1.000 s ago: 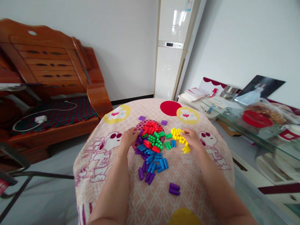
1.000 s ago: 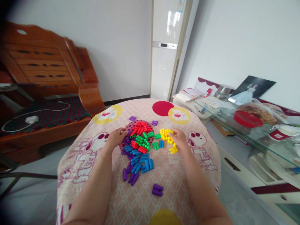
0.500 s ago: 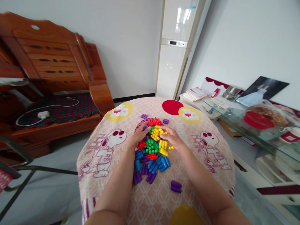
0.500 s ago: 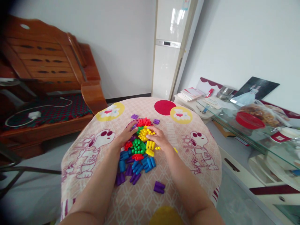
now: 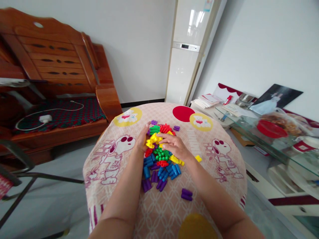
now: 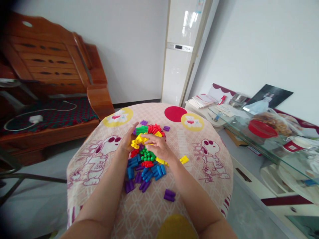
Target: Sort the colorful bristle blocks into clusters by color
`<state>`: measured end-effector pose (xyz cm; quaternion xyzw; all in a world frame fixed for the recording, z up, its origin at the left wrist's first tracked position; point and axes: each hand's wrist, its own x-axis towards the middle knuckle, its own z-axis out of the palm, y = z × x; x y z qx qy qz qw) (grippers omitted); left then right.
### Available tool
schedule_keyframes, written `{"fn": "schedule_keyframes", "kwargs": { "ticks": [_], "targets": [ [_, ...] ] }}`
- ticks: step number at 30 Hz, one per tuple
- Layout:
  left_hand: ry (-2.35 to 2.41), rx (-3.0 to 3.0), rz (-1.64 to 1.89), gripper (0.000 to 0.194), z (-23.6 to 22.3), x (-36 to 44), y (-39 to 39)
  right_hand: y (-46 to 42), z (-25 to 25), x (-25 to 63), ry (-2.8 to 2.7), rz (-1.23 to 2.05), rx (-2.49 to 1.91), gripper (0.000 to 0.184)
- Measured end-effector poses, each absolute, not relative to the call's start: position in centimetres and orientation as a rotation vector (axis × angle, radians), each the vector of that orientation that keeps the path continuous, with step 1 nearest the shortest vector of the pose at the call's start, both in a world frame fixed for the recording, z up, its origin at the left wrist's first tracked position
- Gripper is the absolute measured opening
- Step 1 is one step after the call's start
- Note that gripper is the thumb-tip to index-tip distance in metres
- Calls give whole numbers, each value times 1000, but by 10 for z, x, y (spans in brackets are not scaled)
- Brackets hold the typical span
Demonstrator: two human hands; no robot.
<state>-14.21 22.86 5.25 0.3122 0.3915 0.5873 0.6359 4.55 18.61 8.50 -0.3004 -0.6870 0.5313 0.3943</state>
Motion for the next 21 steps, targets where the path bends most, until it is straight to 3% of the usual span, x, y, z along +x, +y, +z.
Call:
{"fn": "schedule_keyframes", "kwargs": {
  "ticks": [6, 12, 16, 21],
  "targets": [
    [1188, 897, 1389, 71, 40, -156, 228, 145, 92, 57, -2167, 914, -768, 23],
    [1224, 1247, 1281, 61, 40, -169, 225, 82, 62, 16, -2861, 288, -581, 25],
    [1220, 1368, 1167, 58, 37, -177, 226, 106, 49, 16, -2846, 0, -794, 26],
    [1190, 1470, 1114, 50, 30, -177, 234, 175, 56, 40, -2619, -82, -1124, 26]
  ]
}}
